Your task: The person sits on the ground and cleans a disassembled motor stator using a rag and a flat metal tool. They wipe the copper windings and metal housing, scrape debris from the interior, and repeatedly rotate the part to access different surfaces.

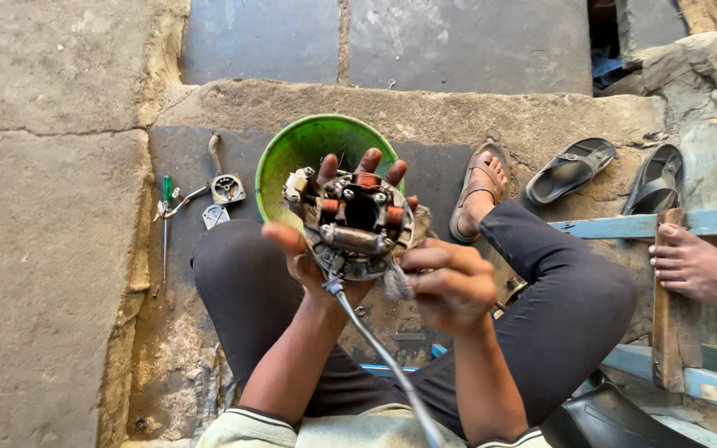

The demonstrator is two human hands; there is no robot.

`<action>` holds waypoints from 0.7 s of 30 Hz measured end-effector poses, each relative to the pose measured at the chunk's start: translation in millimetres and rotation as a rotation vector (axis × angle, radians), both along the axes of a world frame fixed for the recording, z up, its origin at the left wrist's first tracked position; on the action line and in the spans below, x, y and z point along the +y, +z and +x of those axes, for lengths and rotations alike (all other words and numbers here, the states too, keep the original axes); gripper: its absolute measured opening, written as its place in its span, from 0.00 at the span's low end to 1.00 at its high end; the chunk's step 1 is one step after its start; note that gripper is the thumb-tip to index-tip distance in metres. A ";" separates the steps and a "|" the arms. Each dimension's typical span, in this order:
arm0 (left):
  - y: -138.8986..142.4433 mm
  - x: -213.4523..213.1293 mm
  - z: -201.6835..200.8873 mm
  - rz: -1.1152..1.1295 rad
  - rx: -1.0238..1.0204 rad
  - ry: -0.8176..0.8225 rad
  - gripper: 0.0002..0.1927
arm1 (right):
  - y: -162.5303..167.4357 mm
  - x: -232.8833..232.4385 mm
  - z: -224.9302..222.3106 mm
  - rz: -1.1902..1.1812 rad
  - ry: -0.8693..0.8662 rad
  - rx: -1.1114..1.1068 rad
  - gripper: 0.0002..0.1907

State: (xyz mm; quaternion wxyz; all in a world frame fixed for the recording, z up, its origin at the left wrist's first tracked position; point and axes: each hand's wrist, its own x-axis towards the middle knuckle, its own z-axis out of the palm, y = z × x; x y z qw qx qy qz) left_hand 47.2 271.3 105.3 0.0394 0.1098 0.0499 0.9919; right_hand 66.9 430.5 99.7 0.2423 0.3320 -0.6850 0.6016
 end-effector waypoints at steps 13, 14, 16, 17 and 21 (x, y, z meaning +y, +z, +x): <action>-21.2 -21.0 3.0 -0.114 0.110 0.218 0.46 | 51.4 -11.7 10.6 -0.304 0.011 -0.159 0.24; -22.9 -21.2 4.1 -0.145 0.117 0.222 0.47 | 59.6 -18.5 9.5 -0.113 -0.028 -0.136 0.24; -25.3 -21.7 5.1 -0.206 0.135 0.232 0.49 | 70.2 -33.4 4.0 0.269 -0.100 -0.084 0.23; -25.7 -21.3 4.9 -0.194 0.149 0.244 0.49 | 71.1 -41.2 -0.5 0.458 -0.137 -0.055 0.23; -22.5 -28.9 1.8 -0.136 0.151 0.246 0.50 | 48.4 -61.8 -17.6 0.500 0.145 0.287 0.05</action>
